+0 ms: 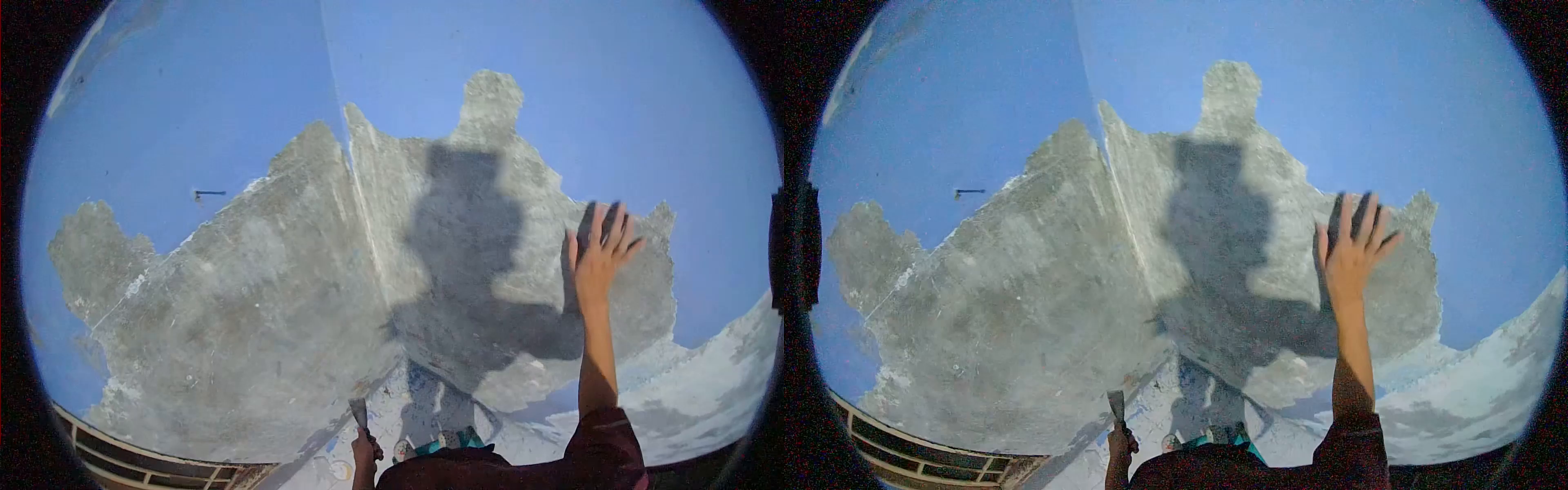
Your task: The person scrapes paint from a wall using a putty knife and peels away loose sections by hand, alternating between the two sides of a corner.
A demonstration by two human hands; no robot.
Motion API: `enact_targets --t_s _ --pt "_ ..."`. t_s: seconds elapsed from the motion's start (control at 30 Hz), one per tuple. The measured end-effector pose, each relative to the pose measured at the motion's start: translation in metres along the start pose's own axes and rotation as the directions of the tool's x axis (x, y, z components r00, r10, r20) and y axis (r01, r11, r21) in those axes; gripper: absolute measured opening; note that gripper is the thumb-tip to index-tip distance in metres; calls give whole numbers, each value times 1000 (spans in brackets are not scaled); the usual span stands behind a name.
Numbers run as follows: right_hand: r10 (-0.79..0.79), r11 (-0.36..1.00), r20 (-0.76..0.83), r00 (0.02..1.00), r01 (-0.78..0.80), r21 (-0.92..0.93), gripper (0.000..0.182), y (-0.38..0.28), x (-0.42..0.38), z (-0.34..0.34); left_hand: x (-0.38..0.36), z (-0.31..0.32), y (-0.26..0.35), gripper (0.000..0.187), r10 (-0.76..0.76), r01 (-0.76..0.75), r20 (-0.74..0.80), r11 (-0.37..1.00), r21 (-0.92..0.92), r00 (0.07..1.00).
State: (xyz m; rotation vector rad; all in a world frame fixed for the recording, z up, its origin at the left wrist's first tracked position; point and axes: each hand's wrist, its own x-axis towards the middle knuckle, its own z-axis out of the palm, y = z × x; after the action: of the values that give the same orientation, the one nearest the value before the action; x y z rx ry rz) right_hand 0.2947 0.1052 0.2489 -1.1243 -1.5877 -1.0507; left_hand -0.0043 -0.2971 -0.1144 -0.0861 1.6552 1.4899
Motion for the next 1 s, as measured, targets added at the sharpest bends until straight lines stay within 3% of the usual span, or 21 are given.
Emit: enact_targets --t_s 0.1,0.17,0.5,0.93,1.0 --pt "-22 997 -27 999 20 -79 64 4 9 12 -12 21 18 52 -73 73 -9 997 27 997" --pt "-100 984 -35 994 94 -152 61 3 4 22 -9 26 17 52 -45 45 5 999 12 999" --pt "-104 979 15 994 105 -177 56 3 2 23 -6 21 8 51 -81 81 -90 997 -9 993" --pt "-155 976 53 987 161 -144 53 3 5 14 -7 26 10 54 -39 38 15 995 95 999" --pt "-185 981 109 977 190 -42 52 4 7 7 -7 22 11 55 -42 41 1 994 104 999"
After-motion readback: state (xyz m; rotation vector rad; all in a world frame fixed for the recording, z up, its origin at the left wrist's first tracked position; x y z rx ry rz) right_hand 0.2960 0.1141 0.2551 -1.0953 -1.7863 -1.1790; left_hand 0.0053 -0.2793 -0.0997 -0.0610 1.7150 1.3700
